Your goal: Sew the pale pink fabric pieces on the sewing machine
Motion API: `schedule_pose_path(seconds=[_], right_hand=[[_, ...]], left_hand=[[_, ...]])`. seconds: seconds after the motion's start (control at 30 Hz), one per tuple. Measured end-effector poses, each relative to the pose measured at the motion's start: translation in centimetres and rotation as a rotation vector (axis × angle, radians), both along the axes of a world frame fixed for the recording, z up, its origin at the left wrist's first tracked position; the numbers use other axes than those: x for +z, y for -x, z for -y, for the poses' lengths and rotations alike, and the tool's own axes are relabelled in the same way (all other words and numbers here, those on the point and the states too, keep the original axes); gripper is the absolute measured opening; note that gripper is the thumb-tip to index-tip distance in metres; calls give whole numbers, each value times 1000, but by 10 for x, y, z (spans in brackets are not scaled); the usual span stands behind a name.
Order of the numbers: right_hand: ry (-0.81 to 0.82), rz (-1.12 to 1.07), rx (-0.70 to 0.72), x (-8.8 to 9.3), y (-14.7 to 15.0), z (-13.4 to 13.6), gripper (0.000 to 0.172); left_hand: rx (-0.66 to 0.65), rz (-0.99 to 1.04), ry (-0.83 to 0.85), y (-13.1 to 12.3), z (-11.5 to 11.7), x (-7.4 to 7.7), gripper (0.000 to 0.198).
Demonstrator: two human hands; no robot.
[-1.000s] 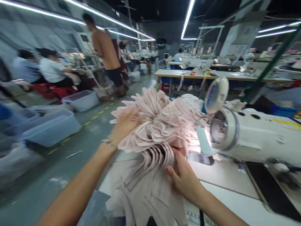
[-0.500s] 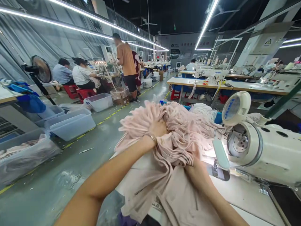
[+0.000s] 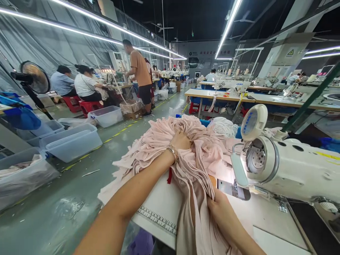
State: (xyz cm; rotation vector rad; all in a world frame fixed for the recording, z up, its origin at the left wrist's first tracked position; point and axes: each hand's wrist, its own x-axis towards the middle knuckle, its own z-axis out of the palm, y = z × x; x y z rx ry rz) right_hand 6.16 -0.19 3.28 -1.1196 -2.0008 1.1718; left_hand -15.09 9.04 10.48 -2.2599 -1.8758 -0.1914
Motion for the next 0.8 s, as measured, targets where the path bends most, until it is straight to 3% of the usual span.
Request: schedule_pose_path(seconds=[0.1, 0.17, 0.27, 0.3, 0.37, 0.4, 0.43, 0.5, 0.57, 0.63, 0.7, 0.8], right_hand=[[-2, 43, 4, 2, -2, 5, 39], [-16, 59, 12, 1, -8, 4, 40], [-71, 43, 7, 3, -20, 1, 46], [-86, 36, 3, 5, -23, 0, 48], [-104, 24, -6, 9, -25, -1, 50], [-110, 18, -13, 11, -24, -1, 50], [-113, 10, -18, 12, -22, 0, 50], [-109, -13, -23, 14, -11, 2, 54], [-106, -7, -45, 14, 3, 5, 62], [-122, 68, -78, 10, 16, 8, 71], [-135, 163, -56, 5, 25, 10, 67], [-35, 145, 21, -8, 28, 9, 50]], left_hand=[[20, 6, -41, 0, -3, 8, 25], [-7, 25, -46, 4, 12, 20, 23], [-47, 124, -185, 12, 65, 32, 30], [-36, 264, -381, 13, 90, 30, 29], [18, 514, -763, 14, 140, 15, 20], [9, 597, -876, 14, 163, 2, 16], [-12, 645, -897, 13, 181, -13, 15], [-31, 605, -641, 13, 203, -47, 15], [-9, 542, -387, 12, 203, -77, 18], [10, 482, -351, 12, 188, -96, 24], [18, 431, -401, 10, 165, -100, 36], [-98, 340, -370, 0, 128, -85, 41]])
